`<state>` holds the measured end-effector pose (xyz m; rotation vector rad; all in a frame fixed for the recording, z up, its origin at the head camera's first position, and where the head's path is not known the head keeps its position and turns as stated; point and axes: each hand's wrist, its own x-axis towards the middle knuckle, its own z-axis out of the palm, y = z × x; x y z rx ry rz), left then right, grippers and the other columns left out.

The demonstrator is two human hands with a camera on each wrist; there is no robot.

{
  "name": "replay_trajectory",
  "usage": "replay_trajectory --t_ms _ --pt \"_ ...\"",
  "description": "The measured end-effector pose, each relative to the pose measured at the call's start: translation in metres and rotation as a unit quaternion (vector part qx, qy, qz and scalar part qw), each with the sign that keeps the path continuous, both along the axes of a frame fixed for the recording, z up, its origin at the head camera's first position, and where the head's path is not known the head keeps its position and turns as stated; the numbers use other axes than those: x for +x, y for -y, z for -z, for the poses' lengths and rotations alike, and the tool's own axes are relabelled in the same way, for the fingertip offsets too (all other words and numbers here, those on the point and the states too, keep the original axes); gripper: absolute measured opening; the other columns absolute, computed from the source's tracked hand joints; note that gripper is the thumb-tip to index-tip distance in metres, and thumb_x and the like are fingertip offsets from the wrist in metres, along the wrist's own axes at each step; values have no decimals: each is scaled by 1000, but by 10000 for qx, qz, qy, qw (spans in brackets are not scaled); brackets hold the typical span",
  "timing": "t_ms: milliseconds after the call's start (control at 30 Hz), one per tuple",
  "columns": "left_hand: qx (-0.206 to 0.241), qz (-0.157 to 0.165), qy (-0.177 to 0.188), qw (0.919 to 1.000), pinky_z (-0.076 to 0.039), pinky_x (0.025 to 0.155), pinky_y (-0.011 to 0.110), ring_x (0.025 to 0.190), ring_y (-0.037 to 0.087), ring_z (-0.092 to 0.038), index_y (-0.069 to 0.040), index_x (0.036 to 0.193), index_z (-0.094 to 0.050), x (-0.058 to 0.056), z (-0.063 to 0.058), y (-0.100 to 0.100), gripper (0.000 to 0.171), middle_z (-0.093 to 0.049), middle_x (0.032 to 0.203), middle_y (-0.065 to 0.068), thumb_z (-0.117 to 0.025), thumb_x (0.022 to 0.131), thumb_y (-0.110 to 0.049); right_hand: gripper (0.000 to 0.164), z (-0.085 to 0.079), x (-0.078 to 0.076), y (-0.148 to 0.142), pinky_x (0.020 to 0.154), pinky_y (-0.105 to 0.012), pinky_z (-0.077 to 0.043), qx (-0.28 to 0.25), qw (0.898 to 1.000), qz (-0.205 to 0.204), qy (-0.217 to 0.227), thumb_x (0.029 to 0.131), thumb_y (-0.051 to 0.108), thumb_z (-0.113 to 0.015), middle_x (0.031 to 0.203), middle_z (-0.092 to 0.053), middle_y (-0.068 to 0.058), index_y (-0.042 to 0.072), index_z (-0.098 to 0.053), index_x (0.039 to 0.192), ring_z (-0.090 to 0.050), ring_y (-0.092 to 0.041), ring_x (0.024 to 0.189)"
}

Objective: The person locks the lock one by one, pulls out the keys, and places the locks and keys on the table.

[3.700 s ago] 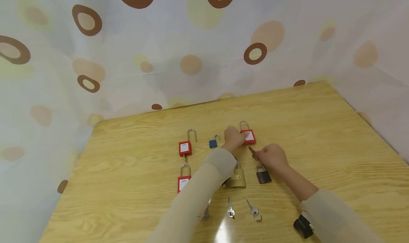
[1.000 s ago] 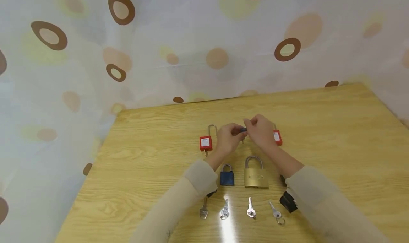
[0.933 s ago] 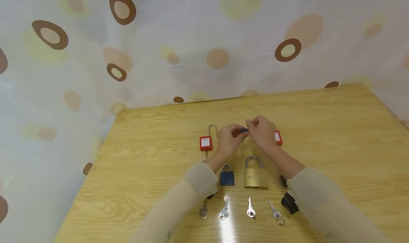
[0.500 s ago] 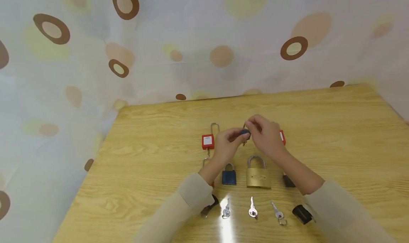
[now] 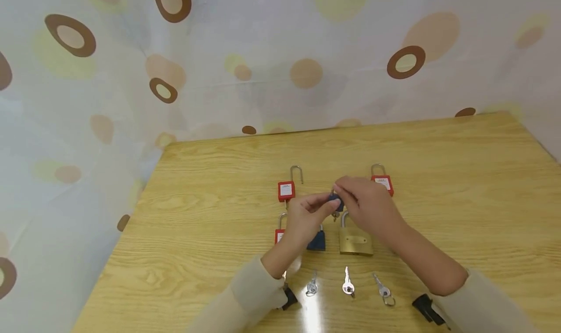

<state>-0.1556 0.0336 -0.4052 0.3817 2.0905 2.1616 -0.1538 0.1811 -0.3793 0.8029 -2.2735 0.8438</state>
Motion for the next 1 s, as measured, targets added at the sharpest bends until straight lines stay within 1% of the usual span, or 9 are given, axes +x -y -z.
replay_trajectory --t_ms 100,267,433,500,567,700,767,867,1000 --pt "85 -166 6 9998 -52 68 14 85 20 -69 9 98 -68 4 -3 -2 22 -69 96 23 -66 85 -9 32 2 2 -1 49 -12 -35 233 9992 89 -308 99 23 -45 68 -61 0 3 -63 81 -41 1 55" --pt "-3 -500 -50 9987 -51 63 13 77 17 -69 10 94 -69 9 -4 -6 21 -70 90 22 -66 85 -8 36 10 4 1 49 -12 -35 288 9988 166 -353 100 25 -41 67 -59 -1 1 -63 84 -40 -1 56" --pt "-145 -648 5 9978 -52 61 15 73 17 -69 11 92 -69 11 -2 -7 20 -70 87 21 -66 85 -8 8 13 9 1 51 -19 -41 550 9981 177 -212 91 3 -55 70 -60 -3 0 -61 87 -44 -5 59" --pt "-163 -609 139 9979 -52 60 15 71 12 -68 9 92 -69 11 -1 -8 20 -71 87 20 -67 84 -9 7 10 11 0 51 -21 -42 652 9977 162 -16 85 -5 -60 70 -60 -2 1 -61 88 -44 -4 59" --pt "-106 -510 385 9979 -51 61 15 70 8 -66 8 92 -70 9 -2 -9 19 -71 87 19 -68 83 -10 8 7 12 -3 48 -18 -38 603 9978 144 254 85 -6 -59 65 -54 2 2 -60 88 -39 0 56" --pt "211 -378 986 9942 -54 66 18 70 3 -64 7 96 -69 2 -8 -14 21 -70 91 20 -67 84 -11 15 5 13 -7 41 -16 -30 -284 9926 409 1110 95 3 -48 61 -47 7 2 -63 93 -30 3 45" --pt "468 -446 1230 9903 -55 69 22 70 4 -64 8 98 -67 -3 -12 -14 22 -70 94 22 -66 86 -11 19 7 16 -6 40 -19 -31 -1014 9784 579 1708 97 7 -45 62 -49 8 0 -63 96 -32 -1 44" --pt "727 -590 1503 9842 -56 72 25 68 5 -63 9 100 -65 -10 -16 -13 23 -69 96 23 -64 87 -10 21 14 22 -3 43 -21 -36 -1875 9424 719 2676 97 13 -47 66 -52 12 -4 -60 99 -42 -7 49" --pt "744 -718 1724 9796 -56 74 26 72 10 -66 7 101 -66 -17 -19 -15 23 -69 96 20 -64 87 -11 28 22 25 2 48 -22 -42 -2368 8967 814 3650 94 19 -54 66 -52 13 -8 -58 102 -47 -8 57"
